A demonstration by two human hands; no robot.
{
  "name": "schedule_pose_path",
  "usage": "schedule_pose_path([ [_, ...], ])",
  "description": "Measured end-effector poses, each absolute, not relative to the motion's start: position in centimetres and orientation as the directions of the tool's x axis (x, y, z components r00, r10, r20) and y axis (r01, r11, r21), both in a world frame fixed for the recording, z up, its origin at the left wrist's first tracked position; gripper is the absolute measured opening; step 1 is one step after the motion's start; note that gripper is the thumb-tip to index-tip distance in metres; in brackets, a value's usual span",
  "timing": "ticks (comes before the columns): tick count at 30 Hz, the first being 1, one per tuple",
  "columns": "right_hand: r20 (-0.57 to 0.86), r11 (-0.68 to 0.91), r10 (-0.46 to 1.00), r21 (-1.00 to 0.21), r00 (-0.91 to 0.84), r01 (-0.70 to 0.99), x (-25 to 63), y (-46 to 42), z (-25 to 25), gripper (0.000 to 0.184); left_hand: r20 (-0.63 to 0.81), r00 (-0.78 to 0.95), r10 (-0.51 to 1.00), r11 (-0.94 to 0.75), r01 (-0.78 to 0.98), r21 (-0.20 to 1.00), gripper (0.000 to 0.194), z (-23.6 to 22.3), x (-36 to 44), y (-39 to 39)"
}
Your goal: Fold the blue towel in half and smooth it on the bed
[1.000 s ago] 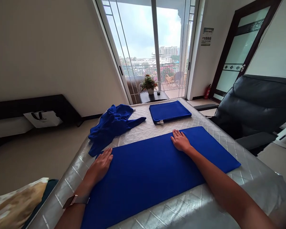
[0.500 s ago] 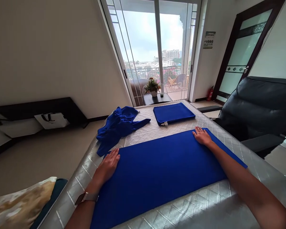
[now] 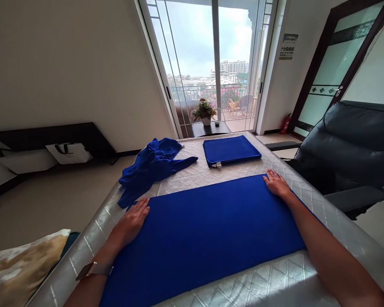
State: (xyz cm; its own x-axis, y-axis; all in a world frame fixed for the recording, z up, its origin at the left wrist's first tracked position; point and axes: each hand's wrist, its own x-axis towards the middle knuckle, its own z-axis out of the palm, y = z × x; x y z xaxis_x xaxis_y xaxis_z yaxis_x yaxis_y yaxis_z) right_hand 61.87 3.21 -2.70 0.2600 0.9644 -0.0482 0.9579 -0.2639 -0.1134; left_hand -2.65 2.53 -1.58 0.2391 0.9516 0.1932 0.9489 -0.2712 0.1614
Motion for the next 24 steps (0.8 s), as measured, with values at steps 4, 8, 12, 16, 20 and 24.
schedule_pose_path([
  [4,-0.031,-0.256,0.967,-0.102,0.254,0.961,62.2,3.1,-3.1,0.072,0.187,0.232,0.954,-0.266,0.946,0.184,0.063,-1.4,-2.2,2.1],
  [8,-0.015,-0.253,0.967,-0.102,0.253,0.962,62.3,3.2,-3.4,0.072,0.206,0.240,0.949,-0.278,0.943,0.184,0.058,-1.4,-1.8,1.8],
  [12,-0.012,-0.264,0.965,-0.097,0.264,0.960,62.1,3.0,-3.2,0.071,0.207,0.230,0.951,-0.268,0.946,0.180,0.056,-1.5,-1.3,1.4],
  [16,-0.057,-0.304,0.952,-0.088,0.300,0.948,61.2,2.2,-1.6,0.070,0.195,0.223,0.955,-0.256,0.953,0.161,0.057,-1.4,-0.6,0.9],
  [20,0.021,-0.260,0.965,-0.082,0.263,0.962,57.1,1.3,0.8,0.067,0.185,0.210,0.960,-0.243,0.954,0.178,0.056,-1.2,-0.2,0.7],
  [24,0.082,-0.107,0.990,-0.071,0.113,0.992,47.5,0.5,2.3,0.065,0.217,0.227,0.949,-0.271,0.941,0.200,0.055,-1.6,-0.2,0.8],
])
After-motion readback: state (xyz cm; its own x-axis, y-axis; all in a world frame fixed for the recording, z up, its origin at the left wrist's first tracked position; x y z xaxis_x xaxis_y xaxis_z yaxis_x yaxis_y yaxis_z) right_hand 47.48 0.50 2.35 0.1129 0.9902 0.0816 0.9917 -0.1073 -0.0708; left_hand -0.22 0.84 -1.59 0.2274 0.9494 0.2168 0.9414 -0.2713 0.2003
